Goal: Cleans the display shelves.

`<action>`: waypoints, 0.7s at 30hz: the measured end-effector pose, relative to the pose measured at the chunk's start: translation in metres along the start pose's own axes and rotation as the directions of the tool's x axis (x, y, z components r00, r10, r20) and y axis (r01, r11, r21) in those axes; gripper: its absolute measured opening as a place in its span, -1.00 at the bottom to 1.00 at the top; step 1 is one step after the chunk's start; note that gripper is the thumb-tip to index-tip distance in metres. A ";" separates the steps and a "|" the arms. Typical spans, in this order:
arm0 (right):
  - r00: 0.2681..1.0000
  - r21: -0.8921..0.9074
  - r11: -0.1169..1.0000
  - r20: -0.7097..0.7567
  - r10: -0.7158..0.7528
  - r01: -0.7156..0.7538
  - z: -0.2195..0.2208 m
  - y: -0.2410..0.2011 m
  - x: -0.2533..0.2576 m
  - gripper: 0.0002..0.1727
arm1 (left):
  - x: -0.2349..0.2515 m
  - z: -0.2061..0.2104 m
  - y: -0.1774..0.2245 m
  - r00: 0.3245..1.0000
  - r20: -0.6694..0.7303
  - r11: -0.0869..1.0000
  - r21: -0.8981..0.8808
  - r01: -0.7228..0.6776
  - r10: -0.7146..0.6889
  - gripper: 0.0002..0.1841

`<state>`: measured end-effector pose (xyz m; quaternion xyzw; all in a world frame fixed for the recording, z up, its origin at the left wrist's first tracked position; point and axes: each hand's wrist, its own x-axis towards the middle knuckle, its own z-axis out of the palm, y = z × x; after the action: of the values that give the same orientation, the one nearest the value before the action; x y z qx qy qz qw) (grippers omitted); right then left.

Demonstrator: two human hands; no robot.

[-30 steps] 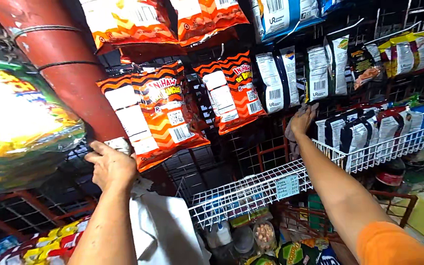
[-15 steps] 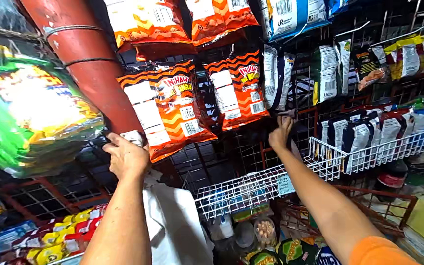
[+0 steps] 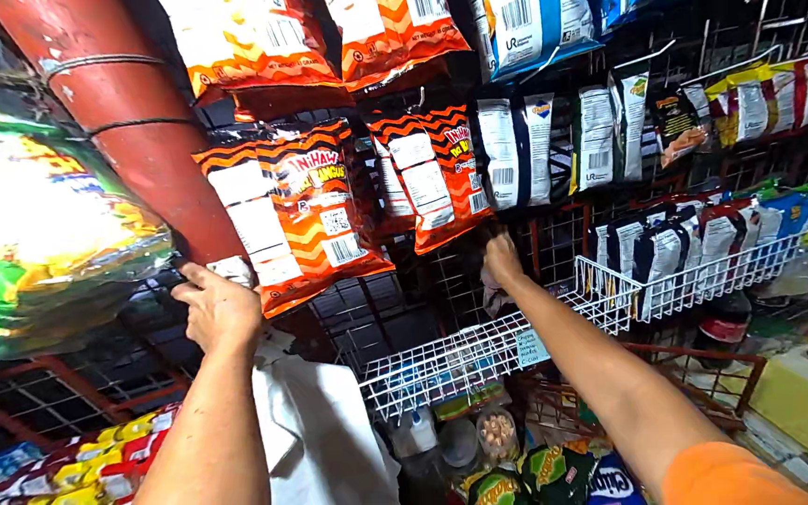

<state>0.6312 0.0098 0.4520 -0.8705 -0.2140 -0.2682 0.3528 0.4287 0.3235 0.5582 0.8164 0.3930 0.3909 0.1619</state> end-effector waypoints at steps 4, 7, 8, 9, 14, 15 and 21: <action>0.992 0.007 0.999 0.120 0.041 -0.042 -0.026 0.045 -0.024 -0.59 | 0.001 0.003 -0.001 1.000 -0.009 1.000 -0.025 0.001 -0.001 -0.01; 0.887 0.296 0.867 -0.111 0.449 -0.402 -0.042 0.072 -0.027 -0.53 | 0.001 0.001 0.000 1.000 -0.013 1.000 -0.024 -0.006 0.005 0.00; 0.794 0.382 0.771 -0.138 0.592 -0.509 -0.049 0.077 -0.024 -0.48 | 0.000 0.001 0.001 1.000 -0.014 1.000 -0.019 -0.006 0.006 0.00; 0.700 0.448 0.672 -0.133 0.702 -0.589 -0.053 0.081 -0.018 -0.42 | 0.000 0.001 0.001 1.000 -0.013 1.000 -0.014 -0.005 0.005 -0.01; 0.564 0.325 0.537 -0.014 0.826 -0.779 -0.033 0.093 0.014 -0.23 | 0.000 -0.002 0.002 1.000 -0.014 1.000 0.009 -0.008 0.008 -0.06; 0.563 0.261 0.545 -0.006 0.827 -0.797 -0.030 0.090 0.016 -0.21 | 0.000 -0.002 0.004 1.000 -0.011 1.000 0.016 -0.001 0.001 -0.05; 0.712 0.047 0.712 0.122 0.692 -0.700 -0.046 0.082 -0.007 -0.43 | -0.002 -0.001 0.003 1.000 -0.004 1.000 -0.017 -0.006 0.006 -0.04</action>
<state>0.6572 -0.0790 0.4349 -0.8819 0.1012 -0.0638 0.4560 0.4287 0.3197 0.5599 0.8156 0.3874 0.3961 0.1667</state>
